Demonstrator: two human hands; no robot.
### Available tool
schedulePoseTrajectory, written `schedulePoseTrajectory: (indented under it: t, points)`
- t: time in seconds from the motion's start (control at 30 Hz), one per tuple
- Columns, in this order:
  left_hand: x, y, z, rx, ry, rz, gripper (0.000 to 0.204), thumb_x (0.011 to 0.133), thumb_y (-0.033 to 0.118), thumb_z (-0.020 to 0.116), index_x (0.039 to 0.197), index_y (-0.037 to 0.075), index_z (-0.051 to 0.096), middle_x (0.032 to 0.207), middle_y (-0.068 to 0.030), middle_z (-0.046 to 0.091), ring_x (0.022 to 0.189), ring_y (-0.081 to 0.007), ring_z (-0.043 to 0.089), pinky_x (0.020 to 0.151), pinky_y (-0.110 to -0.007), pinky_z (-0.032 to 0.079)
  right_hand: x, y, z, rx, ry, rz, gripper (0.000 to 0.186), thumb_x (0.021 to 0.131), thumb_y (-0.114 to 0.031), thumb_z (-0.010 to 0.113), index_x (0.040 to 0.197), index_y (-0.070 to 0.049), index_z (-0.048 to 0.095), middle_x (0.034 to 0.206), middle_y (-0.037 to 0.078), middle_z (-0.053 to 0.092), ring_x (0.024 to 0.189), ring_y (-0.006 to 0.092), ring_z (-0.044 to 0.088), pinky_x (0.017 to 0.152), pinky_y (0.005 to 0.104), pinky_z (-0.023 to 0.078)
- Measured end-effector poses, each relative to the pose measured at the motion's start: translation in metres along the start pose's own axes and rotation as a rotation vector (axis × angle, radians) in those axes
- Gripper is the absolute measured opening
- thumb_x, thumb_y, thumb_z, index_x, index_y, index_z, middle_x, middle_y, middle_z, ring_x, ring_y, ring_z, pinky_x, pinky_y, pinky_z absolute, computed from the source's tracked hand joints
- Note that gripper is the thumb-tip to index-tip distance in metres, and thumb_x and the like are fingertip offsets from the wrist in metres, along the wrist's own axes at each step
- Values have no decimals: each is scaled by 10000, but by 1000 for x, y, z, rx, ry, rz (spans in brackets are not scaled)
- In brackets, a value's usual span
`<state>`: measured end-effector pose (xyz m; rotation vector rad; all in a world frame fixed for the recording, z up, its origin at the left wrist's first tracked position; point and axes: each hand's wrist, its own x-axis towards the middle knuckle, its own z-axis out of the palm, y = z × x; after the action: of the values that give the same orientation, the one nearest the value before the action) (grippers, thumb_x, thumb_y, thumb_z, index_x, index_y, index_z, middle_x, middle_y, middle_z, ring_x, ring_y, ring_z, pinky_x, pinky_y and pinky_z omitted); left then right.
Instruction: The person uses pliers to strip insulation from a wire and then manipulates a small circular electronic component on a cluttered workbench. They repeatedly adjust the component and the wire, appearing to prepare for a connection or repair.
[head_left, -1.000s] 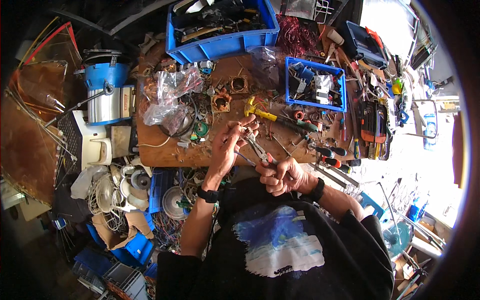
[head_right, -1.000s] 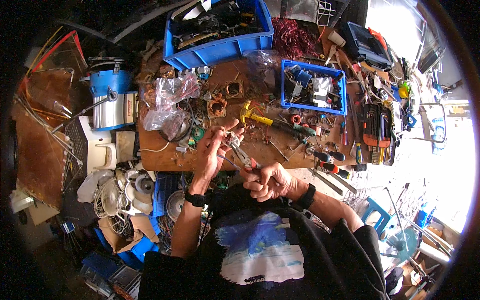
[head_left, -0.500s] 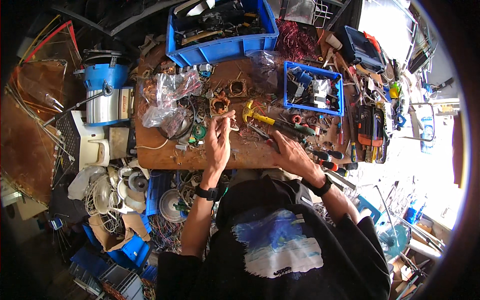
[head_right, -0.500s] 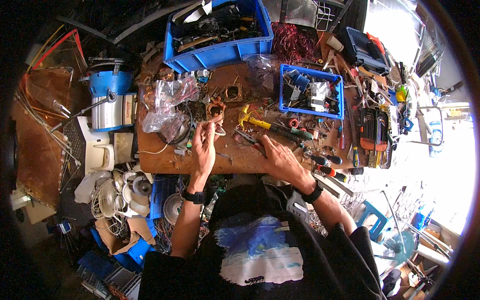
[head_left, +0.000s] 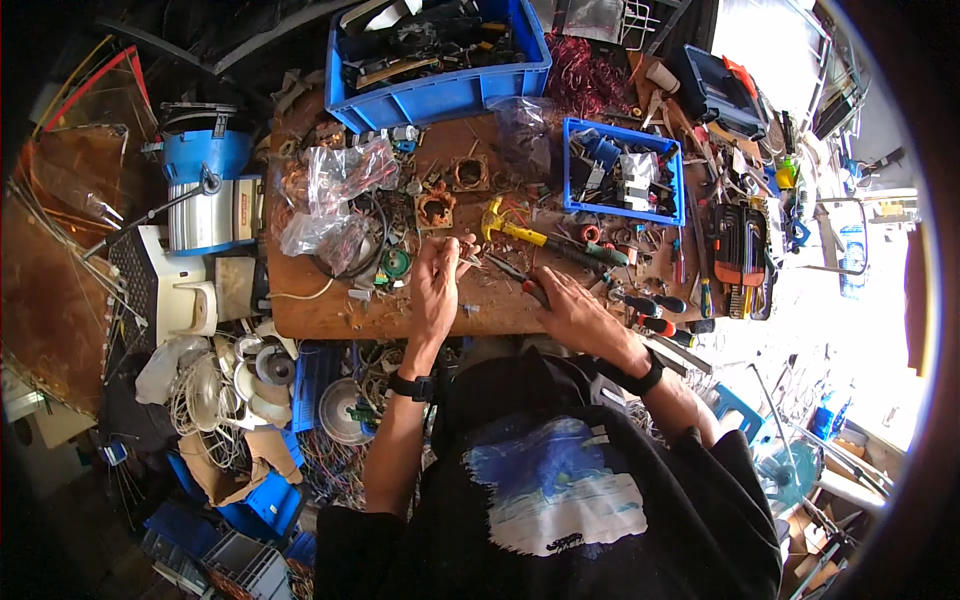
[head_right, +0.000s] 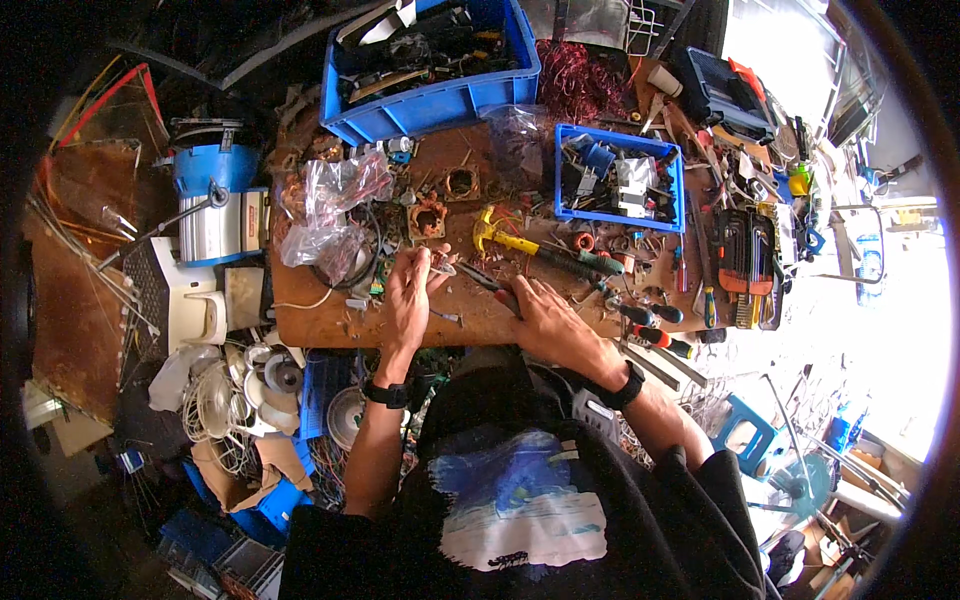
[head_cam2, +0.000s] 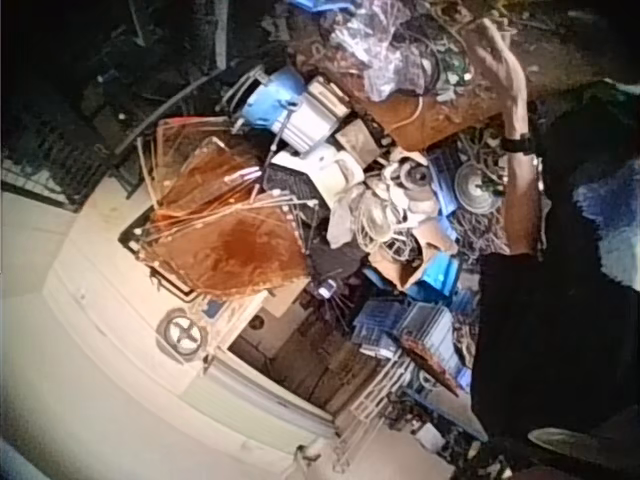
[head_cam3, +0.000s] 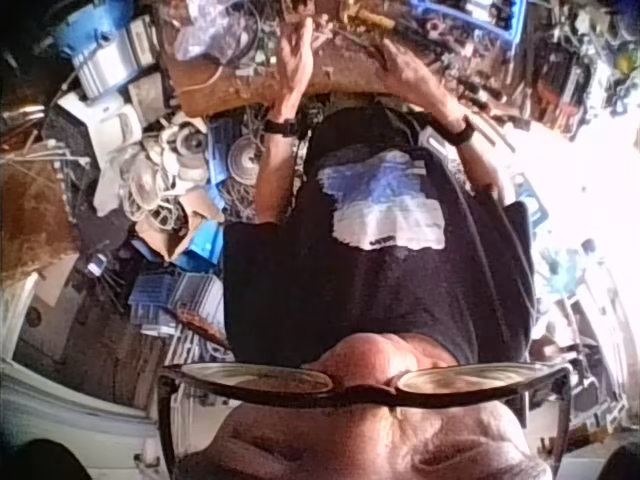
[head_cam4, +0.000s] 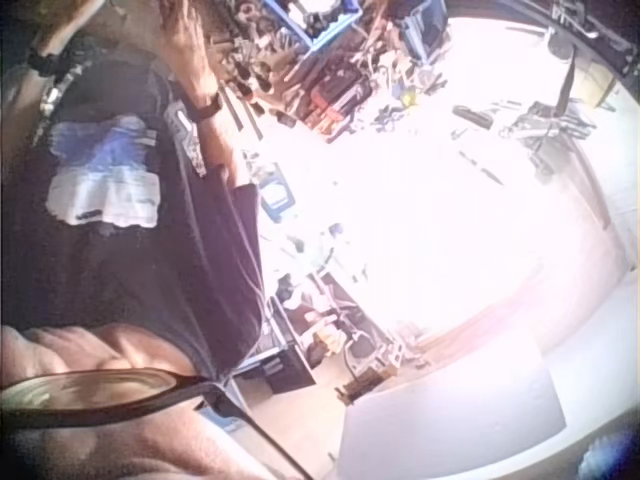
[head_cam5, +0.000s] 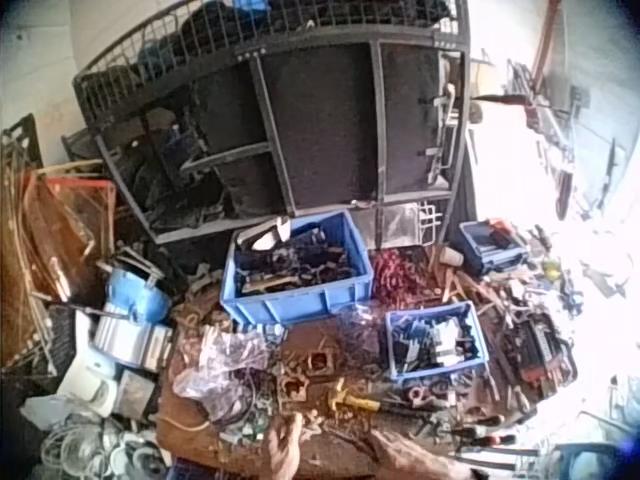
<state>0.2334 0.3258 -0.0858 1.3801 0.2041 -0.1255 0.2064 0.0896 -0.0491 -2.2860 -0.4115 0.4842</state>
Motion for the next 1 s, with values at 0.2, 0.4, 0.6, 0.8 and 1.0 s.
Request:
schedulePoseTrajectory:
  t: [0.2,0.4,0.6,0.8,1.0]
  points:
    - [1,-2,1,-74,-2,-61,220,1105,253,507,1141,50,583,1212,-145,708,1082,-248,714,955,-406,609,-1,-5,-4,16,-1,44,359,918,-128,620,1230,23,529,1214,251,595,1199,418,561,1019,484,452]
    - [5,-1,0,-403,31,-138,226,1087,244,534,1136,35,603,1178,-182,701,1061,-346,724,969,-491,599,-4,-4,-3,-53,17,53,374,912,-134,620,1236,29,529,1225,247,592,1214,411,548,1041,480,446]
    - [6,7,1,-231,33,-38,230,1092,237,525,1130,21,598,1175,-175,705,1062,-315,727,1002,-458,583,-10,-6,-14,-115,-19,65,431,913,-132,622,1294,40,521,1245,254,591,1221,405,551,1058,471,444]
    - [1,22,10,-99,-35,38,205,1099,222,509,1096,34,592,1177,-146,715,1061,-279,727,995,-412,576,-11,-5,-10,-49,133,-136,421,927,-183,625,1251,64,519,1190,289,605,1183,449,576,1046,503,447]
    - [0,11,10,83,-30,53,230,1119,229,465,1103,47,606,1162,-109,722,1031,-219,720,948,-362,570,-5,-26,-25,-8,44,-119,414,908,-139,627,1266,51,541,1203,267,623,1177,433,591,1026,486,472]
